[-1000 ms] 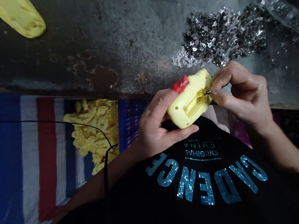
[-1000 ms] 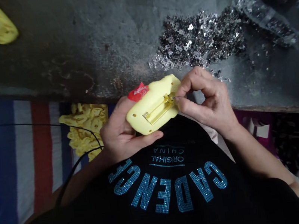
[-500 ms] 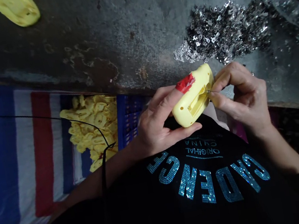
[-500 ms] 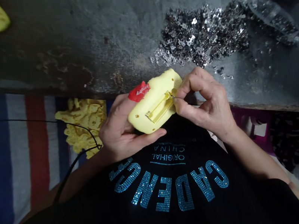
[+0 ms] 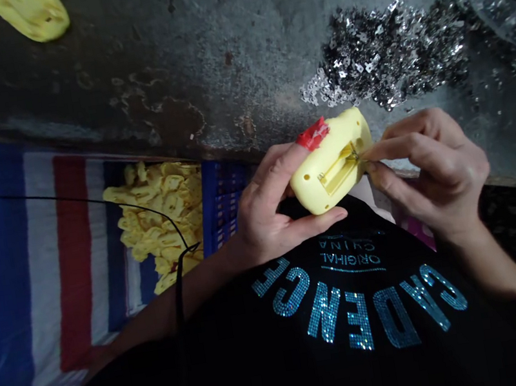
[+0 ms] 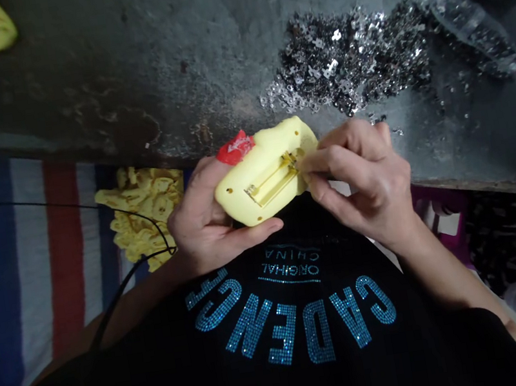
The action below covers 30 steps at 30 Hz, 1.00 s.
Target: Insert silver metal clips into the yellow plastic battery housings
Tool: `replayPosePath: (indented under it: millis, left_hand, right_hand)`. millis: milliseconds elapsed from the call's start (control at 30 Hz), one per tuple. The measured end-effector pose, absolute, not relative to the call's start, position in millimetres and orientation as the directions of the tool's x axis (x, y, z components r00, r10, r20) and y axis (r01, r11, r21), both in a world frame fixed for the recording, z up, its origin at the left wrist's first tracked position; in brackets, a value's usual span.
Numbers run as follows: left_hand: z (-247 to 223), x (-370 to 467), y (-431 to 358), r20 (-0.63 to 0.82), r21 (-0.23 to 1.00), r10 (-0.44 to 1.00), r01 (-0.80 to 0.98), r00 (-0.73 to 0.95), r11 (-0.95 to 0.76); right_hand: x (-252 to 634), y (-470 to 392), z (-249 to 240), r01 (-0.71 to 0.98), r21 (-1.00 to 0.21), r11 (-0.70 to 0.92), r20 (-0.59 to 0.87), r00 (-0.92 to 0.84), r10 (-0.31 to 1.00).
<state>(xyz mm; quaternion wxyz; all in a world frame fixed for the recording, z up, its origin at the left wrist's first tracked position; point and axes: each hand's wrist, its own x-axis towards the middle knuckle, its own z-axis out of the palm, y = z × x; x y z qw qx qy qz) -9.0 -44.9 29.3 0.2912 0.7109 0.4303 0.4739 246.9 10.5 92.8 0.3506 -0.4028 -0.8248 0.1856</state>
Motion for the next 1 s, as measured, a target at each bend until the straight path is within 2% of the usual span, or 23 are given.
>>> replayPosePath:
  millis: [100, 300, 500, 700, 833, 1000]
  left_hand:
    - [29.6, -9.5, -42.9, 0.45, 0.791, 0.873, 0.369, 0.187, -0.487]
    - [40.1, -11.5, -38.4, 0.556, 0.678, 0.796, 0.425, 0.238, -0.6]
    - [45.2, -12.0, -34.6, 0.589, 0.577, 0.745, 0.482, 0.313, -0.659]
    - [42.7, -9.7, -37.5, 0.564, 0.611, 0.77, 0.478, 0.298, -0.631]
    - [42.8, -7.6, -36.0, 0.578, 0.6, 0.755, 0.466, 0.31, -0.651]
    - [40.8, -4.1, -30.5, 0.602, 0.547, 0.714, 0.468, 0.357, -0.695]
  right_hand:
    - [246.5, 9.2, 91.8, 0.57, -0.52, 0.636, 0.453, -0.448, 0.771]
    - [245.8, 14.7, 91.9, 0.441, -0.715, 0.543, 0.394, -0.388, 0.833]
    - [244.3, 20.8, 94.7, 0.492, -0.665, 0.562, 0.369, -0.438, 0.82]
    - [241.1, 22.5, 95.2, 0.408, -0.77, 0.49, 0.322, -0.414, 0.851]
    - [239.3, 20.8, 94.5, 0.475, -0.728, 0.495, 0.341, -0.374, 0.862]
    - [239.2, 19.6, 91.8, 0.392, -0.857, 0.334, 0.226, -0.296, 0.928]
